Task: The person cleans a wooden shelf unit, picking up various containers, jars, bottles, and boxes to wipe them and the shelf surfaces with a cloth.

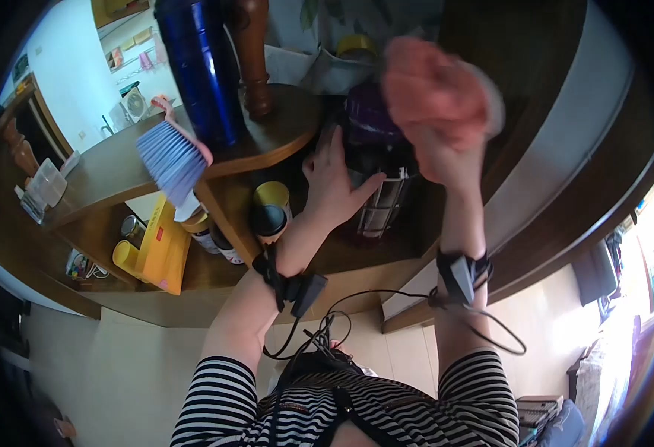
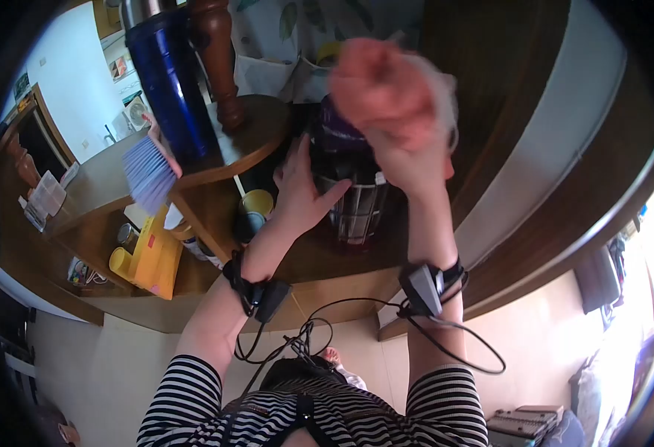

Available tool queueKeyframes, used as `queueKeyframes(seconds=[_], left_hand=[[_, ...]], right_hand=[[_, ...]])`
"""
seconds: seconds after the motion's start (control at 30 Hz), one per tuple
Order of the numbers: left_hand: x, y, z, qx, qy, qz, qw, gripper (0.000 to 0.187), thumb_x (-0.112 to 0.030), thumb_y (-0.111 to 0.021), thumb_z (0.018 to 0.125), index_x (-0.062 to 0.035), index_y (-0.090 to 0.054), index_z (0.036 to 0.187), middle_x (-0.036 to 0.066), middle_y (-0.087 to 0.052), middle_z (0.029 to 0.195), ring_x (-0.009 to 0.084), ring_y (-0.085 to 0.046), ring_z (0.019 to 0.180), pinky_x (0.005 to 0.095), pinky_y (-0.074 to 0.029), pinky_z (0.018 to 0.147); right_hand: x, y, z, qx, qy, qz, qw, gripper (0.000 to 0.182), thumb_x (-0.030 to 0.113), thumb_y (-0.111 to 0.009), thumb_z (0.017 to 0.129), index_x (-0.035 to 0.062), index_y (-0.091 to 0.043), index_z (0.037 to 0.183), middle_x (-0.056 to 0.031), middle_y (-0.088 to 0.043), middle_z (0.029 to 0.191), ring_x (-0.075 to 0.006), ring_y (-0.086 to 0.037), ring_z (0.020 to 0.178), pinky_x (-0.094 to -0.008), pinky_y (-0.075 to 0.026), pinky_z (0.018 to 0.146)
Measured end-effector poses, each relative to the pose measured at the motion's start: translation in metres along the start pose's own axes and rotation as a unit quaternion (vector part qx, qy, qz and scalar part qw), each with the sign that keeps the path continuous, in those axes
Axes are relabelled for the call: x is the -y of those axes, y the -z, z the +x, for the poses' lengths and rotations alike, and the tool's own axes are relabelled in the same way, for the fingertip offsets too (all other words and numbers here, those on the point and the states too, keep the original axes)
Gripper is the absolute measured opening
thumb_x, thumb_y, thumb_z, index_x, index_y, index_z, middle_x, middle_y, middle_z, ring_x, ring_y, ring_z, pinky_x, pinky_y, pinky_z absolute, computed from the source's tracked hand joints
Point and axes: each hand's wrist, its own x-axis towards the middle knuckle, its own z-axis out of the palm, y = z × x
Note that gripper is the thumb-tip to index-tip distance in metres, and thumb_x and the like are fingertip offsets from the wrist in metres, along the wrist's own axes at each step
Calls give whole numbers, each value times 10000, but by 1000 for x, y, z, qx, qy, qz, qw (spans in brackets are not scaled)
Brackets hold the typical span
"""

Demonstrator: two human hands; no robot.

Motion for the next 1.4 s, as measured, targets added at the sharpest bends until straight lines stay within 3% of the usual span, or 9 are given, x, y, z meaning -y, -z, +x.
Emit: queueKeyframes(seconds=[0.07,0.17,0.5,0.73,0.8,0.93,1.03,1.3,1.4], left_hand=[[2,2,-3,-16,-40,135,990,1051,-499,-765,772,76,-254,1490,312,-320,1491,426,-331,1394,551,-290,1070],[3,-33,23,-26,-45,82,995,1025,-432,-771,779,49,-232,1505,315,-289,1514,455,-358,1369,565,-286,1072],[14,-32,20,-52,-57,101,992,1057,-539,-744,759,28,-255,1505,253,-263,1566,413,-389,1355,542,-325,1031],[18,-43,17,-67,-59,43,995,1138,-491,-777,746,35,-153,1540,298,-192,1582,464,-316,1396,558,-293,1066],[22,-48,13,-62,-54,36,996,1152,-476,-790,715,45,-172,1535,299,-203,1577,443,-314,1394,554,-272,1080],[22,-42,13,-73,-63,1,995,1143,-432,-779,721,53,-148,1540,299,-207,1575,436,-299,1418,535,-273,1085],[25,-31,13,-43,-52,-21,998,1136,-435,-774,729,61,-149,1538,302,-221,1569,437,-300,1423,529,-277,1084],[29,-2,-15,51,11,-44,998,922,-274,-740,834,15,-215,1535,286,-305,1538,447,-368,1385,480,-300,1134],[46,-3,-48,29,96,-396,913,849,-174,-676,900,-81,-178,1582,177,-260,1611,306,-322,1465,441,-289,1142]], right_hand=[[-1,-24,11,-34,153,-419,894,781,306,-820,636,181,-557,1361,-88,-508,1411,-340,-425,1357,-512,-394,1071],[-48,-2,55,115,18,-520,846,747,446,-764,674,190,-579,1351,-103,-521,1423,-393,-422,1352,-517,-385,1080],[-123,79,122,41,-214,-420,881,485,355,-704,785,10,-673,1124,-215,-709,1061,-360,-686,1014,-397,-544,843],[-24,4,30,-25,41,-479,876,511,125,-729,722,64,-626,1220,-149,-654,1203,-384,-618,1119,-425,-474,982],[-24,-16,34,45,94,-615,782,548,168,-736,705,89,-633,1237,-135,-651,1212,-375,-606,1113,-437,-457,998],[-43,-41,100,134,-96,-614,772,542,315,-733,725,114,-652,1222,-107,-628,1258,-381,-567,1166,-504,-462,969],[-61,-67,98,146,-49,-678,719,451,252,-707,753,105,-663,1177,-82,-628,1242,-394,-559,1165,-501,-472,963],[-40,-38,16,81,211,-620,751,256,142,-662,730,97,-685,981,-63,-640,1157,-328,-565,1137,-455,-502,894],[-15,-20,25,82,208,-523,822,306,135,-731,659,79,-684,956,-86,-667,1106,-315,-605,1088,-437,-503,909]])
